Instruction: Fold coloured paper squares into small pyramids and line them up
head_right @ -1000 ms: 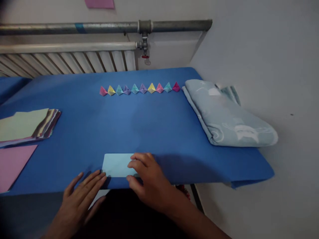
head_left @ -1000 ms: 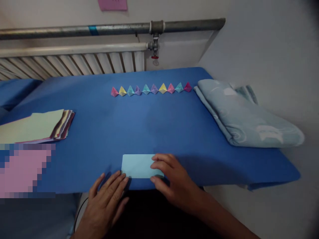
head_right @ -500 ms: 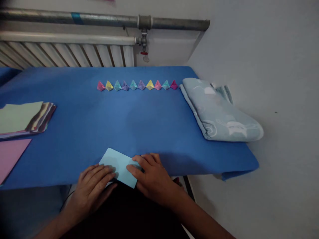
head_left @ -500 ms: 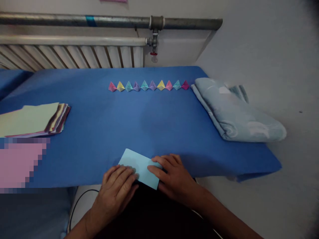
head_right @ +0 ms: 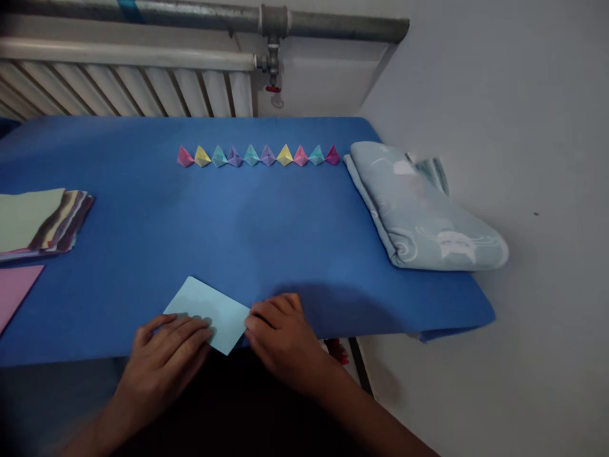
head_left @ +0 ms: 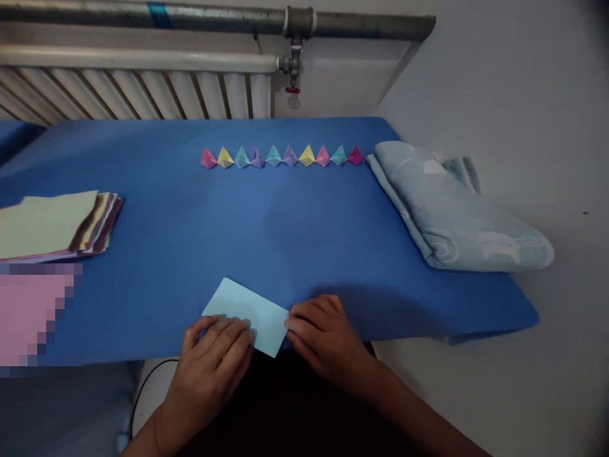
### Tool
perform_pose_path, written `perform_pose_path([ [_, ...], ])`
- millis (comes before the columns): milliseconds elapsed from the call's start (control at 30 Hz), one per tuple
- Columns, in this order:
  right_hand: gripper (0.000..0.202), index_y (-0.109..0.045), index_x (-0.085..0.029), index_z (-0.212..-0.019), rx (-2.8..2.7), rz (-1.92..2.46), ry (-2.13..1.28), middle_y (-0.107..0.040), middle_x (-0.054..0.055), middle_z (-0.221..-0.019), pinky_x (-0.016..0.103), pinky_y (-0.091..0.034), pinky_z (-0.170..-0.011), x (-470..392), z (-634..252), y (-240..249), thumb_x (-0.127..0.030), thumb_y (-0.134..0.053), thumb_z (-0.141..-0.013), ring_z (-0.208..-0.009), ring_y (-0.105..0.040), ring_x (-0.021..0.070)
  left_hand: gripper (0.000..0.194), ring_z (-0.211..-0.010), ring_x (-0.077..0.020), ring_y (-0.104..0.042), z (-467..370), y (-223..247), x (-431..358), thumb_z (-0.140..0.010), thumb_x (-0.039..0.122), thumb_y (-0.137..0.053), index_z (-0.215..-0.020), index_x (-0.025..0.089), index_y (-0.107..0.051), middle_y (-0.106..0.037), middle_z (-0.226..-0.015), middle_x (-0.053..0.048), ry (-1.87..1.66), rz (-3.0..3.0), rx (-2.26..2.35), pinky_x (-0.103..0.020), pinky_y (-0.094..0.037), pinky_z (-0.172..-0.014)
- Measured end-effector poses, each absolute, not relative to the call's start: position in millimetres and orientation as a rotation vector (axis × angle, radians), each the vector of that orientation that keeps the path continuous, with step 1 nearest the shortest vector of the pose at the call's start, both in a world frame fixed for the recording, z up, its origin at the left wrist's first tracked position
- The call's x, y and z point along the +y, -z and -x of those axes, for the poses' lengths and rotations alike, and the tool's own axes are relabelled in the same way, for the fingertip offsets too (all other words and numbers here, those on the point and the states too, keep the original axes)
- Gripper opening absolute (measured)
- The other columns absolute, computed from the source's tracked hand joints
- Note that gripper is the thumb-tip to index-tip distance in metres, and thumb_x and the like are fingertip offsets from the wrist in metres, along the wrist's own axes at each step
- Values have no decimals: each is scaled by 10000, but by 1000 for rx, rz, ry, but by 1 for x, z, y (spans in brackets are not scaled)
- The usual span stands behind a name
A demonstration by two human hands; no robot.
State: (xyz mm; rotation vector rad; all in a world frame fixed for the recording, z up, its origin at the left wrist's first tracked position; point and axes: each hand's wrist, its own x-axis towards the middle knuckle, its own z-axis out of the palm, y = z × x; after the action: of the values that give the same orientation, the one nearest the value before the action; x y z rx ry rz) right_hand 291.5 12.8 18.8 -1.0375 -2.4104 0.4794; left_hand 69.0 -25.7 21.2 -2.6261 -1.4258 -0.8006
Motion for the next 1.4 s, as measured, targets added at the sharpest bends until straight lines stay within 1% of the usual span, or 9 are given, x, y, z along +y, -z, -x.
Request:
perform_pose_path([
  [133, 154, -605, -201, -986, -2402, 1074, -520, -640, 32, -956, 337, -332, -769, 15, -294, -21, -161, -477, -910, -825, -511, 167, 149, -884, -201, -656, -71, -20, -28, -858, 110, -557, -956, 187, -639, -713, -958, -52, 764, 2601, -1452, -418, -380, -904],
  [233, 165, -618, -198, -950, -2382, 1106, -547, -638, 34, -931, 332, -335, -750, 17, -292, -22, -169, -459, -920, -794, -521, 159, 125, -856, -188, -656, -73, -20, -27, -866, 128, -554, -926, 195, -641, -715, -941, -41, 800, 2580, -1502, -415, -375, -909],
  [367, 159, -622, -189, -923, -2312, 1173, -605, -621, 54, -1011, 336, -342, -769, 20, -290, -21, -186, -463, -925, -864, -541, 170, 118, -839, -174, -645, -75, -20, -24, -872, 128, -539, -901, 194, -633, -704, -906, -24, 816, 2598, -1592, -410, -375, -903],
  [567, 126, -624, -195, -902, -2299, 1214, -659, -619, 54, -1047, 331, -354, -786, 23, -290, -23, -213, -500, -920, -909, -558, 170, 78, -895, -213, -603, -73, -14, -23, -865, 149, -535, -876, 185, -603, -662, -952, -65, 799, 2582, -1710, -379, -422, -810],
  [800, 138, -623, -194, -894, -2266, 1246, -731, -627, 64, -1067, 349, -346, -788, 26, -288, -25, -207, -489, -924, -908, -558, 184, 49, -869, -219, -593, -72, -12, -18, -854, 139, -553, -832, 167, -586, -645, -929, -75, 839, 2586, -1703, -368, -402, -759],
  [1000, 103, -616, -185, -855, -2197, 1275, -716, -633, 58, -1032, 344, -353, -785, 27, -286, -23, -216, -530, -904, -892, -570, 180, 45, -860, -213, -587, -70, -10, -15, -859, 173, -559, -819, 174, -581, -635, -924, -67, 801, 2580, -1726, -364, -398, -736],
  [1133, 95, -603, -183, -818, -2173, 1308, -711, -631, 62, -1025, 351, -361, -783, 27, -286, -23, -221, -552, -888, -888, -573, 187, 73, -846, -205, -587, -70, -10, -13, -866, 194, -551, -799, 183, -579, -633, -918, -62, 803, 2571, -1732, -358, -407, -722],
  [1400, 105, -603, -184, -802, -2185, 1331, -691, -635, 70, -1032, 357, -375, -787, 27, -285, -24, -216, -548, -884, -891, -579, 192, 153, -812, -199, -586, -69, -9, -10, -879, 240, -530, -740, 187, -567, -636, -894, -55, 786, 2556, -1740, -339, -396, -681],
])
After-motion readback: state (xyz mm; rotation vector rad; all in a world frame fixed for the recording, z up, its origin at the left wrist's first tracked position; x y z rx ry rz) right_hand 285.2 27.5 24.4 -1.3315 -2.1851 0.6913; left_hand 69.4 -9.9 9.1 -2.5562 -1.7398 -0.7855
